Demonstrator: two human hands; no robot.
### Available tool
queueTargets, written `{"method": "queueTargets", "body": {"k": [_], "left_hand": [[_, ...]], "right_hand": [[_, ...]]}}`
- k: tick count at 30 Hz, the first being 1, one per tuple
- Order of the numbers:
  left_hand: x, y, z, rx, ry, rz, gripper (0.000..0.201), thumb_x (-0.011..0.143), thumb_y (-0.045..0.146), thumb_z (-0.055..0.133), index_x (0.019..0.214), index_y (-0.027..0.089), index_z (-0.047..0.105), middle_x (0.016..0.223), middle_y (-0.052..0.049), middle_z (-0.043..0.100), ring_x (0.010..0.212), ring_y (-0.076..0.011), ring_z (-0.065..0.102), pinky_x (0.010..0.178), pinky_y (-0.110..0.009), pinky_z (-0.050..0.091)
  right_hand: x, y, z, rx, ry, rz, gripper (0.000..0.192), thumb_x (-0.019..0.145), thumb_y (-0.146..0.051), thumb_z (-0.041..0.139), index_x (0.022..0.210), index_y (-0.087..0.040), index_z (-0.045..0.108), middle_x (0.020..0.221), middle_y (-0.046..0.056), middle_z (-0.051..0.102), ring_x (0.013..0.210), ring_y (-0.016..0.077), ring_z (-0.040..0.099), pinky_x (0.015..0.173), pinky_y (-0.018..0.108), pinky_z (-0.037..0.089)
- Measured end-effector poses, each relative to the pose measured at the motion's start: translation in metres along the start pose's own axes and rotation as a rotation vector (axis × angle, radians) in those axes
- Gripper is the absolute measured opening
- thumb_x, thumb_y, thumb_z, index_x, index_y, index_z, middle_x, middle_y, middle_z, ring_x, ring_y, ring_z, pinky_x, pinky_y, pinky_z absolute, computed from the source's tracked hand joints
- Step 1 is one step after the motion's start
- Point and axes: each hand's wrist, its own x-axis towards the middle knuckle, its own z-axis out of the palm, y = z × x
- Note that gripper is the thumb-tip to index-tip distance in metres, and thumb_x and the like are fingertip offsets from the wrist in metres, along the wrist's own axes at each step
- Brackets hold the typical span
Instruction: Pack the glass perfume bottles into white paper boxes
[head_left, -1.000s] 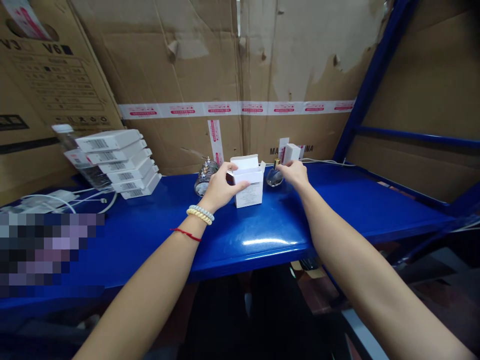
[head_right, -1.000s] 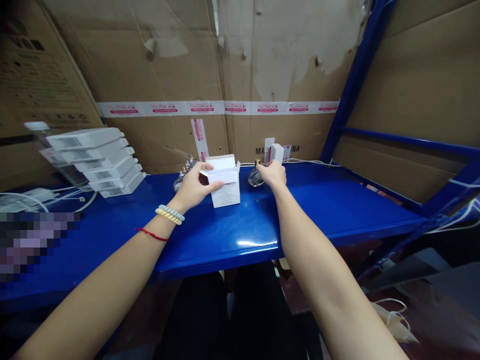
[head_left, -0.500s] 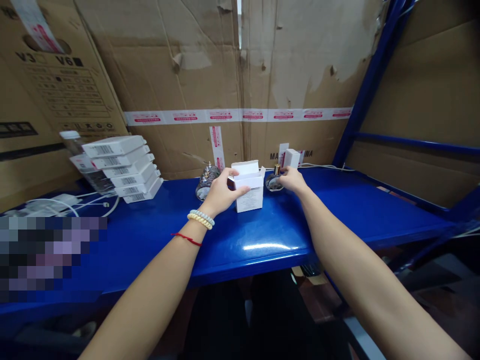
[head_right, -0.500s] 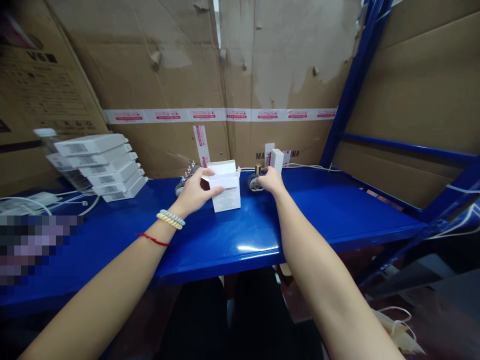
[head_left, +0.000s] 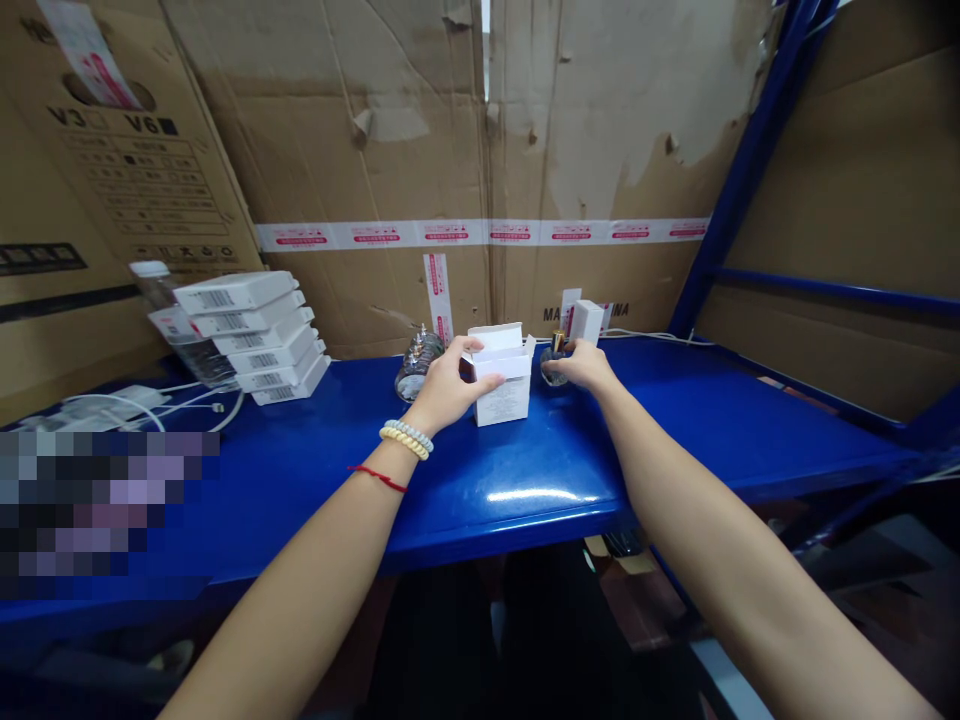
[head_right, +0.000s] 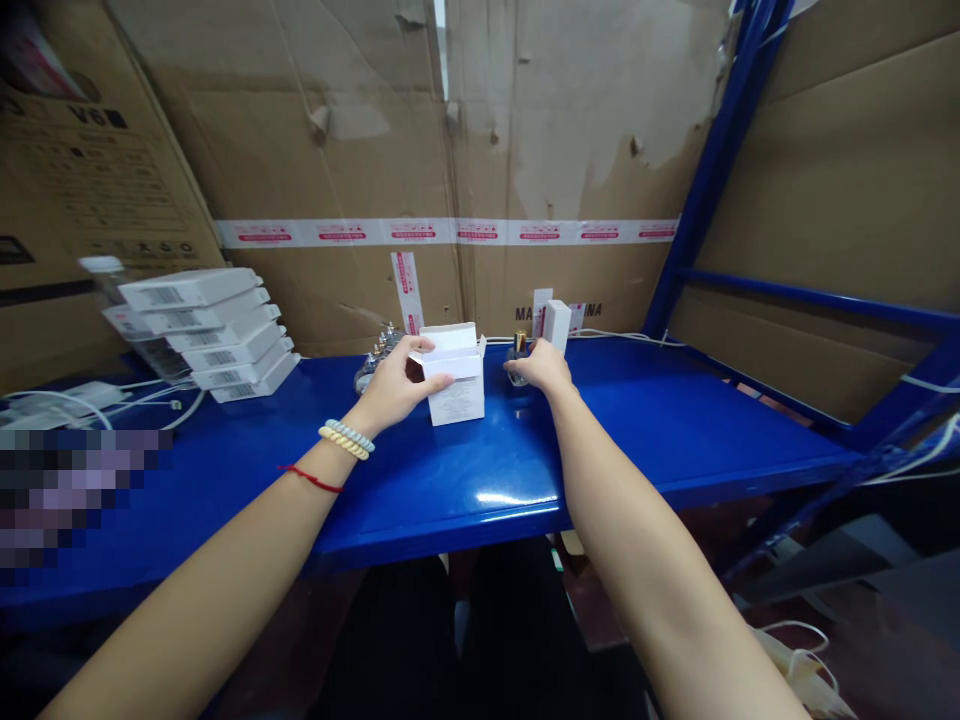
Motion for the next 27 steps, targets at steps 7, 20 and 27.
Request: {"method": "queueTargets", "body": {"k": [7, 20, 27], "left_hand": [[0.000, -0.009, 0.009, -0.173, -0.005, -0.085, 0.048, 0.068, 0.039, 0.073, 0.103, 0.021, 0.045, 0.081, 0.002, 0.058, 0.072, -0.0153, 0.058, 0.069, -0.029, 0.044], [-0.001, 0.018, 0.008, -0.605, -0.218, -0.290, 0.044, 0.063, 0.023, 0.076, 0.096, 0.018, 0.048, 0.095, -0.004, 0.062, 0.086, -0.0181, 0.064, 0.079, -0.034, 0.048], [-0.003, 0.017, 0.005, -0.611, -0.201, -0.300, 0.046, 0.061, 0.022, 0.076, 0.096, 0.018, 0.045, 0.092, -0.004, 0.061, 0.083, -0.0177, 0.063, 0.077, -0.034, 0.048]], "right_hand": [[-0.002, -0.007, -0.002, 0.193, 0.069, 0.050, 0.020, 0.059, -0.031, 0.072, 0.070, -0.017, 0.063, 0.080, 0.014, 0.065, 0.086, 0.0321, 0.066, 0.070, 0.041, 0.053], [-0.044, -0.050, -0.031, 1.231, -0.227, -0.331, 0.030, 0.055, -0.036, 0.074, 0.073, -0.016, 0.060, 0.059, -0.002, 0.054, 0.046, 0.0068, 0.042, 0.039, 0.021, 0.021], [-0.043, -0.049, -0.023, 1.023, -0.388, -0.258, 0.030, 0.051, -0.033, 0.079, 0.063, -0.014, 0.058, 0.049, -0.005, 0.048, 0.041, 0.0039, 0.034, 0.042, 0.022, 0.016]]}}
